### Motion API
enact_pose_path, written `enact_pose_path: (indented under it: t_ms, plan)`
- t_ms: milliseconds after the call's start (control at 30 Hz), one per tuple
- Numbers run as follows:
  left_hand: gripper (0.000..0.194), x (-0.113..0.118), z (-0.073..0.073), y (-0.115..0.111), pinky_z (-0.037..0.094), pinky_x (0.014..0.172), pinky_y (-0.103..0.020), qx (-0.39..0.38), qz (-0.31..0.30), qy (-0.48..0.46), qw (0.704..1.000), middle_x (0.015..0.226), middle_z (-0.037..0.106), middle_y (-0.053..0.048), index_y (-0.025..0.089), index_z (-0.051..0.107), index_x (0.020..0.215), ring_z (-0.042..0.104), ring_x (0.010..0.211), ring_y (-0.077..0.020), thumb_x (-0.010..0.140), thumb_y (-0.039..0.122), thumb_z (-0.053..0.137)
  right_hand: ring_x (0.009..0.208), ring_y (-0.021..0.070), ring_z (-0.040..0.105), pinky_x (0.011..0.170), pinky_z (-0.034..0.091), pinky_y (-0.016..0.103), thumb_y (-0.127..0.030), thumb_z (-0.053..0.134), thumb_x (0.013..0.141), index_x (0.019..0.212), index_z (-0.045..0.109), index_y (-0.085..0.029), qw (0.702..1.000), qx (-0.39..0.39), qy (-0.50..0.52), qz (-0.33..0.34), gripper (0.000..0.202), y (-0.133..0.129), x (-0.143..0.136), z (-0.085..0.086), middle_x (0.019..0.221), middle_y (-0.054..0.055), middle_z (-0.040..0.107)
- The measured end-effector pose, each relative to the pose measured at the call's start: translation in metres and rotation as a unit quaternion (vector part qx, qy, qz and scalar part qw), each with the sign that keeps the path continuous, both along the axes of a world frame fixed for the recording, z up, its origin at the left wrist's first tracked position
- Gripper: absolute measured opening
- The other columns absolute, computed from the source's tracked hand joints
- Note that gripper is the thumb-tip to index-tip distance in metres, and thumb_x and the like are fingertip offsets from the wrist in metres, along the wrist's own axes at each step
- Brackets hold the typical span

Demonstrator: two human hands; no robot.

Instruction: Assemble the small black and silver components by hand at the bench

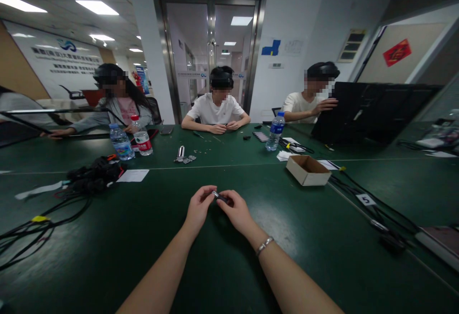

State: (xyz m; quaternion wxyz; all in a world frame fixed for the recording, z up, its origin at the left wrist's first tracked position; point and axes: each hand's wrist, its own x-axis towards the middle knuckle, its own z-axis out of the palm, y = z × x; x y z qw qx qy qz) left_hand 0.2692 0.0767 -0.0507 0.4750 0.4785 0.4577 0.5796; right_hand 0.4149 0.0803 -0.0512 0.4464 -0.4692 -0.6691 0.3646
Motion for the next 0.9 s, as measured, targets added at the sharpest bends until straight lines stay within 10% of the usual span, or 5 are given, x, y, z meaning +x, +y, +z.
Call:
enact_pose_path:
  t_ms: [900]
  plan:
    - [0.027,0.0007,0.0063,-0.0026,0.044,0.097,-0.040,0.022,-0.017,-0.005,1.000,0.100,0.068,-0.007,0.018,0.066,0.094,0.062,0.099,-0.0210,0.069,0.028,0.070,0.073,0.0138,0.052,0.067,0.041,0.027,-0.025,0.060,0.078,0.089,0.066,-0.018,1.000,-0.001,-0.018,-0.004,0.014,-0.0015,-0.0007,0.0038,0.083,0.002,0.056]
